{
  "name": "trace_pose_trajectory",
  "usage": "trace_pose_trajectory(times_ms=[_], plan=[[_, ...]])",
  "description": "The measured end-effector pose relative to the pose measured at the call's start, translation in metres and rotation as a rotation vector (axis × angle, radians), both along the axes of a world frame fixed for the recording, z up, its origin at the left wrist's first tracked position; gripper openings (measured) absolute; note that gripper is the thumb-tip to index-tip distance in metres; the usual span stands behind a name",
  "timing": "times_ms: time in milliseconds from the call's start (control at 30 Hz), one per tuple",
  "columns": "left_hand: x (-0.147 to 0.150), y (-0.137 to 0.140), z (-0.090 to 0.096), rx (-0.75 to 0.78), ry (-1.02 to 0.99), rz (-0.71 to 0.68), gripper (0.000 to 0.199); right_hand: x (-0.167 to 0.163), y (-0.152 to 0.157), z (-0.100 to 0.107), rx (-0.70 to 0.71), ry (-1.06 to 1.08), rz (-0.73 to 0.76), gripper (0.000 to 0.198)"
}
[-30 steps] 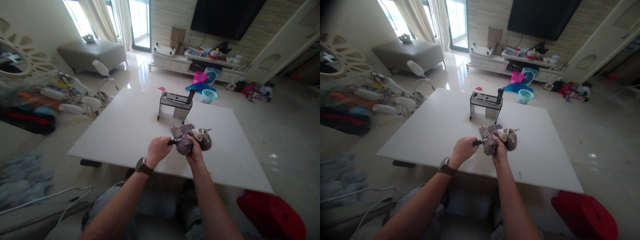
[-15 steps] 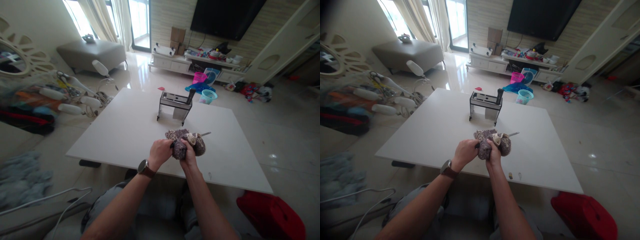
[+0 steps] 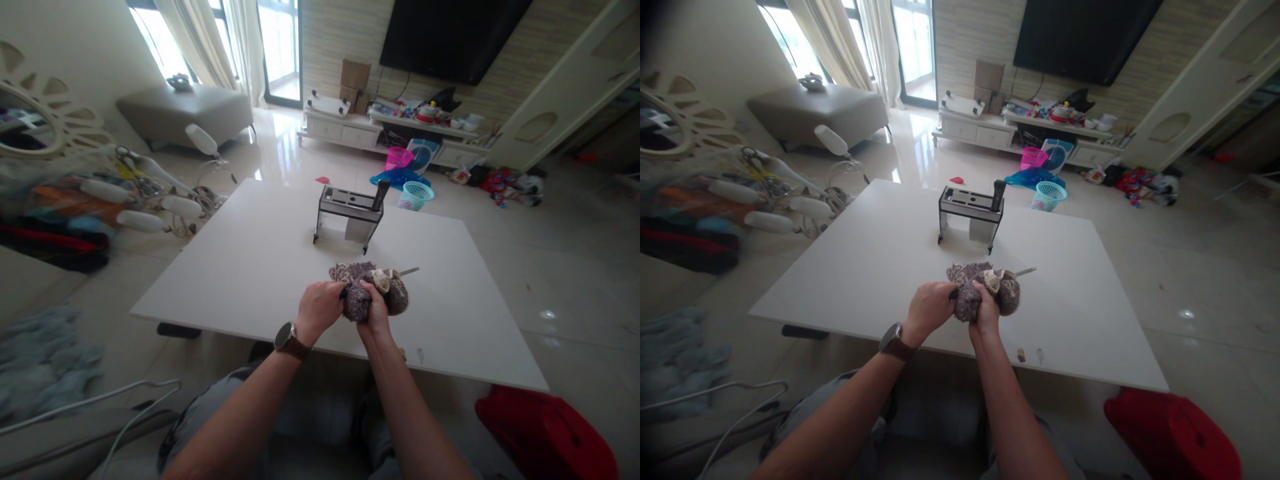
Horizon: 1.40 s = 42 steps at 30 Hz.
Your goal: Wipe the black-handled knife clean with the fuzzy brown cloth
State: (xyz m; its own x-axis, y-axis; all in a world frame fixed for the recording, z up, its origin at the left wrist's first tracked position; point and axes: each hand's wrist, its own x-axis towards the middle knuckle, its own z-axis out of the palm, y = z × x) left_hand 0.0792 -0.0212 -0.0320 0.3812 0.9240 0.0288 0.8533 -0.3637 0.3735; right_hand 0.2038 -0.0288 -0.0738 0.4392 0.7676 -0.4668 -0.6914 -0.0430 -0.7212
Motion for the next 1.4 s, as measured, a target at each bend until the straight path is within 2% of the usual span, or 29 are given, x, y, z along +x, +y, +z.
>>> trace_pose_trajectory(times_ms=[533,933,1400], plan=[[-0.0014,0.0001,-0.0021,0.018,0.016,-0.012,0.019,-0.002,-0.0004,0.0026,-0.033,0.025,0.011,0.037],[-0.0022,-0.0006,-0.0036,0.052,0.0,-0.013,0.018,-0.0017,0.0004,-0.0047,-0.038,0.029,0.029,0.04],[-0.003,-0.0011,-0.0038,0.043,-0.002,-0.014,0.019,-0.0013,0.0002,-0.0053,0.015,0.012,0.041,0.039]])
